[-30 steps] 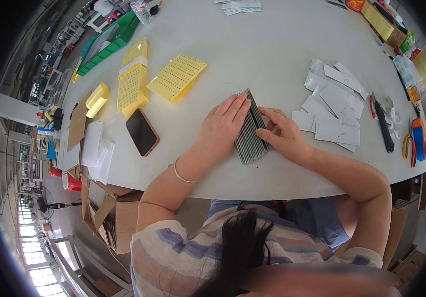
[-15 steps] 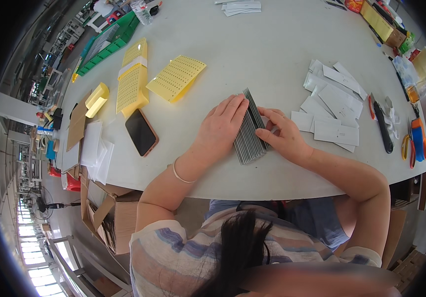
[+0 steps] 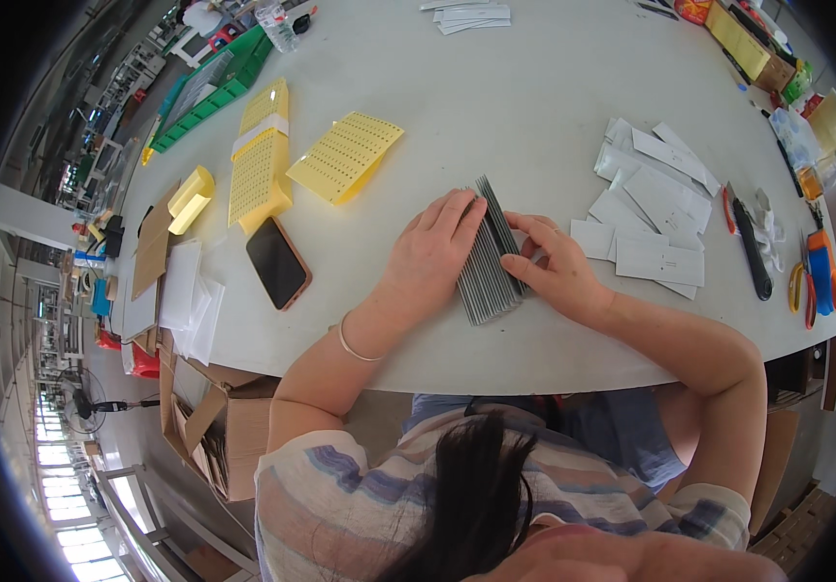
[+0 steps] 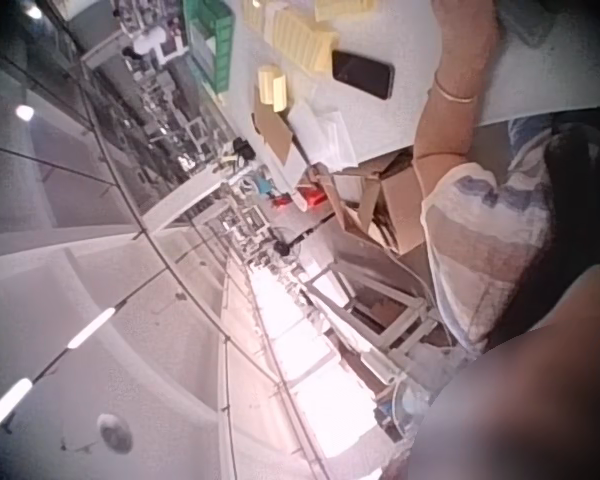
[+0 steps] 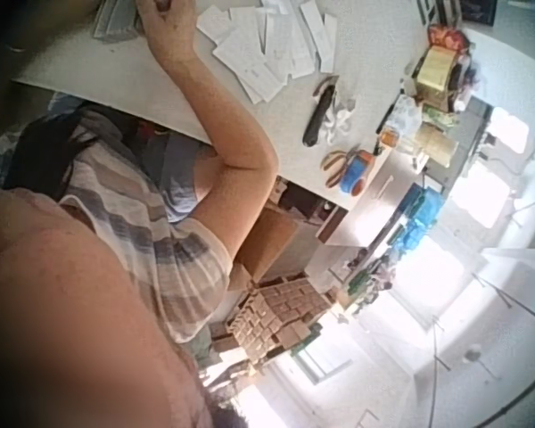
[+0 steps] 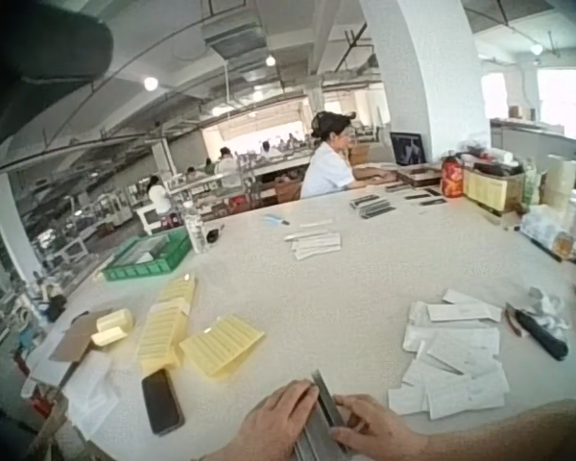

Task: Assembling and stacking metal radiator fins or transformer plates at a workstation.

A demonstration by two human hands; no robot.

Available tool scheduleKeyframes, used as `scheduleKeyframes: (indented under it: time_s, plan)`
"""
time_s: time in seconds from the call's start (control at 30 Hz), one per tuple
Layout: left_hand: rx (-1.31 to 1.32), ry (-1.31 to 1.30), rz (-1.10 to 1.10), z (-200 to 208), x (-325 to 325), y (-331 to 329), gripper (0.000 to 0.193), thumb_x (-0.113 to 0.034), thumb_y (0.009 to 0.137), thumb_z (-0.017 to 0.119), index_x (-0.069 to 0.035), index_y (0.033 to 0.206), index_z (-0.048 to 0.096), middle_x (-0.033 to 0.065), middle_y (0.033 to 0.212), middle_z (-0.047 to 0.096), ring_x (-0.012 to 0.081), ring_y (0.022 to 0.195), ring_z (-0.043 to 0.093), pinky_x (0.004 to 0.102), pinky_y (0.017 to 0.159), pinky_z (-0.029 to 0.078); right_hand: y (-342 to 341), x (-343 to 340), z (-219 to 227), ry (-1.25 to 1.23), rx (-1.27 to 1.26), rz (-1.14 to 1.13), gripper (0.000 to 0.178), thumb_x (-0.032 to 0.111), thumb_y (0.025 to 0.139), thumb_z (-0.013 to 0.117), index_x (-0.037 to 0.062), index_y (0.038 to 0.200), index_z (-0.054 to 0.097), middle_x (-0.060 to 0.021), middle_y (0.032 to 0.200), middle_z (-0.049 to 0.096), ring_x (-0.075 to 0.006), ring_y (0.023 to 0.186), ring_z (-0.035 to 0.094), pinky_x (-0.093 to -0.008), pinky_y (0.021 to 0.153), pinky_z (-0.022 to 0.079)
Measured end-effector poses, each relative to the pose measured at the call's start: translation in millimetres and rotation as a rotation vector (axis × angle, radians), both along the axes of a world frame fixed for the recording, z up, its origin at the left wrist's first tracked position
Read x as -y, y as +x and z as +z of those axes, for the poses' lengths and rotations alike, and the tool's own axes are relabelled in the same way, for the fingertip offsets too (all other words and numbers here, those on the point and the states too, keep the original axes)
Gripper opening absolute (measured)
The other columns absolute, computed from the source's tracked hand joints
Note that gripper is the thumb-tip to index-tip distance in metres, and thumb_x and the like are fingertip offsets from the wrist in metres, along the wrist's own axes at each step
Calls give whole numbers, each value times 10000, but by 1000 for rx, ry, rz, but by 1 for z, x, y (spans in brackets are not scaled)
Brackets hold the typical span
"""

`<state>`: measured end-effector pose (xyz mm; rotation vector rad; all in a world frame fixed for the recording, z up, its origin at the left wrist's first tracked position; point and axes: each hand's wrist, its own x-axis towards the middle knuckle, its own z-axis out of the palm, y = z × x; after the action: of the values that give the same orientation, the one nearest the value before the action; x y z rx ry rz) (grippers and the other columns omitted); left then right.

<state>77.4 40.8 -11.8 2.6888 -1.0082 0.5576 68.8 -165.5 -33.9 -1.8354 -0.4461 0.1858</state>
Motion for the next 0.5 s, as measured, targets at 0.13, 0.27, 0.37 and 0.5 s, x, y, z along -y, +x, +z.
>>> scheduleKeyframes:
  time_s: [0.13,0.27,0.37,0.5]
  plan:
    - [0,-2,0,2,-1,-1,588,25,681,609,27,1257,490,149,1261,482,313,1132,521,371,923,478,-1,-1,3,-10,-4,-4,531,215,864,650,-9,1309,469,-142,1189,511,-167,799,583,-290,716,492]
    - [-14,0,-6,0,0,-1,602,31,672,615,24,1261,488,147,1263,481,314,1131,520,372,926,477,-1,0,-2,-2,0,-7,521,213,866,648,-7,1305,473,-138,1186,511,-167,799,584,-294,716,495]
    - [-17,7,-3,-1,1,-3,611,31,666,621,24,1262,486,148,1264,481,315,1130,520,371,927,476,-3,0,-4,-8,6,-9,516,211,867,645,-7,1302,474,-136,1184,510,-167,798,584,-297,718,497]
    - [-21,8,-1,1,1,-6,613,27,666,624,23,1263,485,148,1266,480,315,1130,520,371,928,475,-5,1,-3,3,0,-3,519,212,868,645,-3,1307,470,-137,1189,505,-170,803,584,-298,720,498]
